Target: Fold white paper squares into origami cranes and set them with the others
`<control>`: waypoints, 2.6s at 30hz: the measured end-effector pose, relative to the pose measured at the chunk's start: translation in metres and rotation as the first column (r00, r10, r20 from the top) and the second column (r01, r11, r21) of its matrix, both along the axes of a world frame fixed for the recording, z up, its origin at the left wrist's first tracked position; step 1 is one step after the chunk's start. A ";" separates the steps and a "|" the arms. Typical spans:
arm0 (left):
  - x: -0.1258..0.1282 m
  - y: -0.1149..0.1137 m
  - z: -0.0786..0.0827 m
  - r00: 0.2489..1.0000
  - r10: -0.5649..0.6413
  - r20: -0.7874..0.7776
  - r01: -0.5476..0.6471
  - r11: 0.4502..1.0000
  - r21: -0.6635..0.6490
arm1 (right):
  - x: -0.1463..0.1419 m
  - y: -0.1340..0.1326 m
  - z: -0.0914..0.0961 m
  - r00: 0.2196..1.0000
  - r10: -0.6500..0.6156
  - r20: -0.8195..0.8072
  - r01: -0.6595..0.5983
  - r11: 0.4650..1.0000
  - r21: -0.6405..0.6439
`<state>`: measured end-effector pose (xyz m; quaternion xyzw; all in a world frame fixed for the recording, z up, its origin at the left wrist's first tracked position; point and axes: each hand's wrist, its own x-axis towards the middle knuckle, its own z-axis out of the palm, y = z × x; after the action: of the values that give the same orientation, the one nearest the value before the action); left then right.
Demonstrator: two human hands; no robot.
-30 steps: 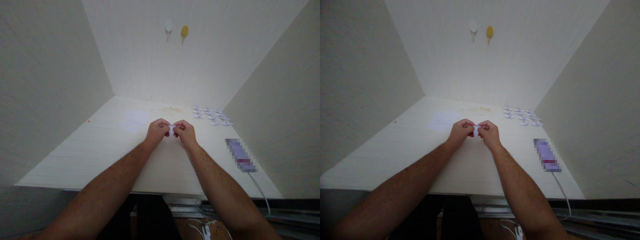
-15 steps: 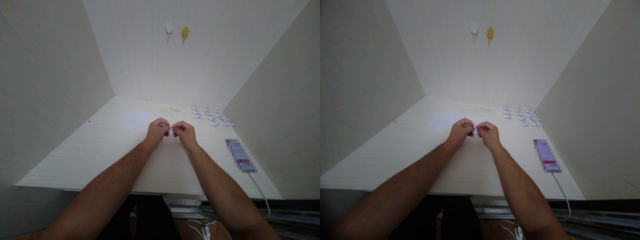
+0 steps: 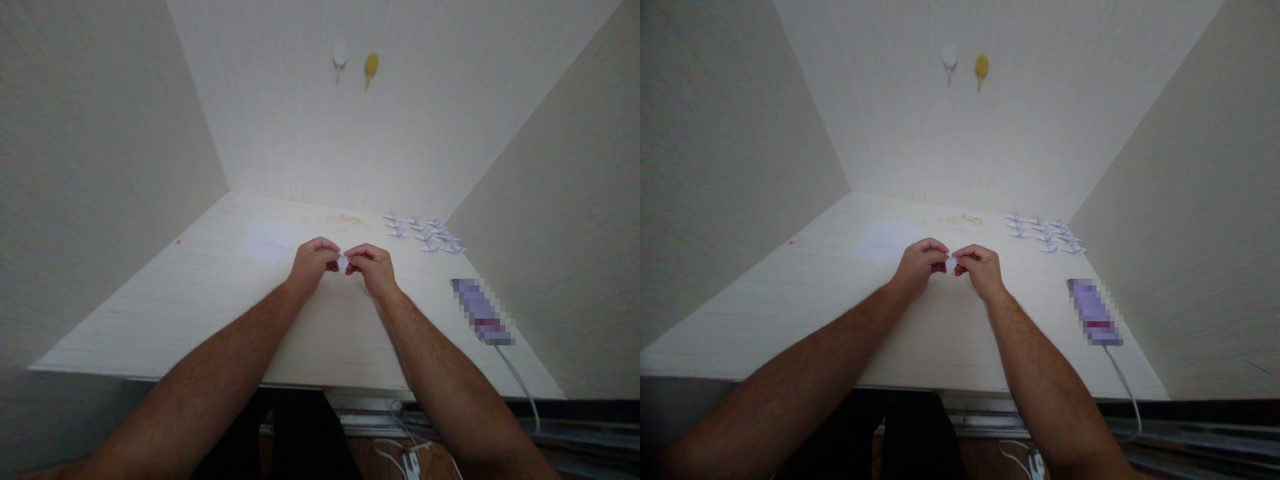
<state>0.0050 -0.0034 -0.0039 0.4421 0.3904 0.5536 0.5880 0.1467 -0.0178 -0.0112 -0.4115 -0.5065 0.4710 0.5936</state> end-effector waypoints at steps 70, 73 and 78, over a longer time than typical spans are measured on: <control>-0.004 0.006 -0.004 0.982 0.028 -0.187 0.006 0.984 0.180 | 0.003 -0.003 0.006 0.943 -0.147 0.299 0.149 0.989 0.017; -0.007 0.006 -0.005 0.983 0.030 -0.180 0.004 0.983 0.185 | 0.005 -0.002 0.006 0.948 -0.168 0.271 0.172 0.985 0.009; -0.008 0.006 -0.003 0.978 0.021 -0.206 0.024 0.976 0.215 | 0.005 -0.001 0.005 0.952 -0.155 0.266 0.163 0.987 -0.007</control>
<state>-0.0028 0.0022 -0.0074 0.5592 0.3866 0.5432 0.4928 0.1518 -0.0192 -0.0067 -0.5186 -0.5394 0.3699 0.5507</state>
